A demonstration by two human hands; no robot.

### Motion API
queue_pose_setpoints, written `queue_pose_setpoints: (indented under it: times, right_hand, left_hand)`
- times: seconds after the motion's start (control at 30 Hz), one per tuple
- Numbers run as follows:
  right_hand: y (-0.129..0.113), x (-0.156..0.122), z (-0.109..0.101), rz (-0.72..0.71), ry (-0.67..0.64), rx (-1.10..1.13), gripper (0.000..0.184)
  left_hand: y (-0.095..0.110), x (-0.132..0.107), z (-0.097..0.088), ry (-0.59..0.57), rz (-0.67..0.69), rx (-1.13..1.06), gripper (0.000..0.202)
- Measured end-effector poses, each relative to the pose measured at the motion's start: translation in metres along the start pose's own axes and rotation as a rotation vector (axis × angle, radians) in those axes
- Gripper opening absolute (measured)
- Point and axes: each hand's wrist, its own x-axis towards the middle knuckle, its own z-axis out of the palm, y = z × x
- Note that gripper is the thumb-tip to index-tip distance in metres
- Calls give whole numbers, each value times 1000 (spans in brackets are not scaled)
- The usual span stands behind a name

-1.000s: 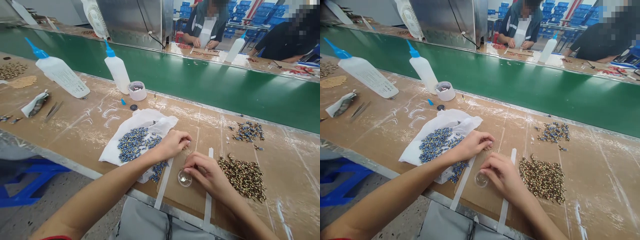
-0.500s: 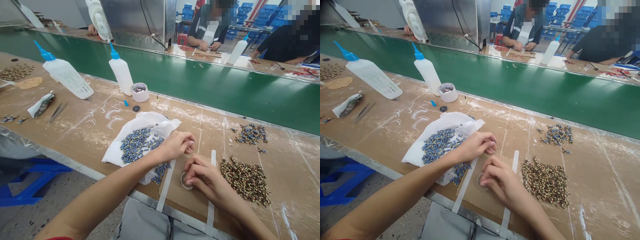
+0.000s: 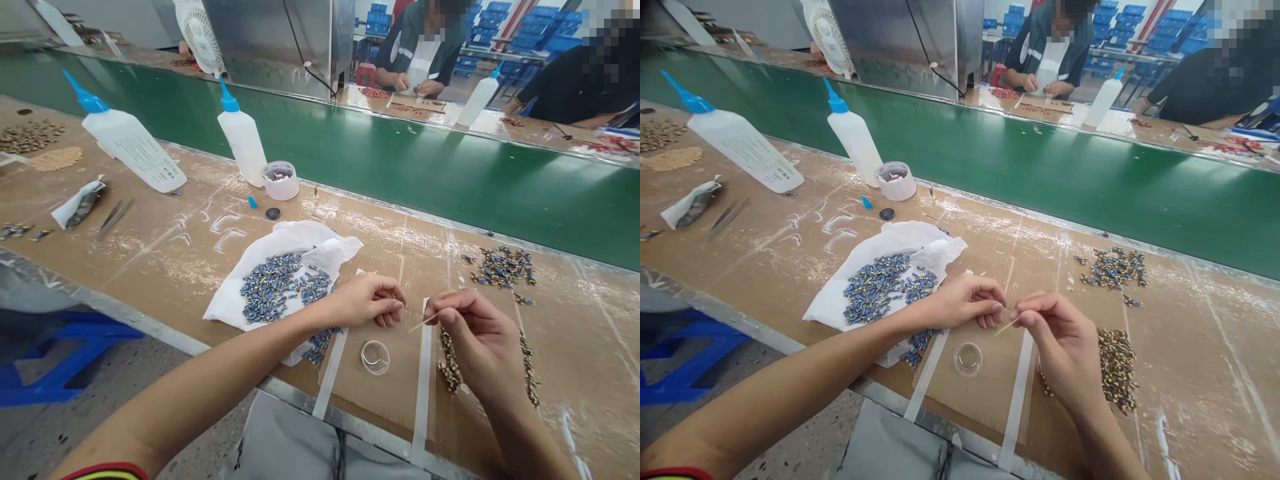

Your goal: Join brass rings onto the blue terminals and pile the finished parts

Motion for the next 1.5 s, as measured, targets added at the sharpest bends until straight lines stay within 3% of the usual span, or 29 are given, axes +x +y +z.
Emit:
queue_pose_setpoints:
  times: [0.1,0.23,0.6,1.17,1.5]
  right_hand:
    - [6,3,-2,33,186,-88,7]
    - [15,4,-3,42,270,-203,11]
    - [24,2,-6,2,202,-437,12]
    - [23,1,-4,-40,182,-507,9]
    - [20,2,-5,-97,85,-580,9]
  left_hand:
    - [-2,1,0,-27,-24,-14,8]
    - [-1,1,1,-26,-57,-6,5]
    - [2,2,4,-1,-68,51,7]
    - [4,1,5,0,-67,98,9]
    - [4,1,5,1,-59,127,9]
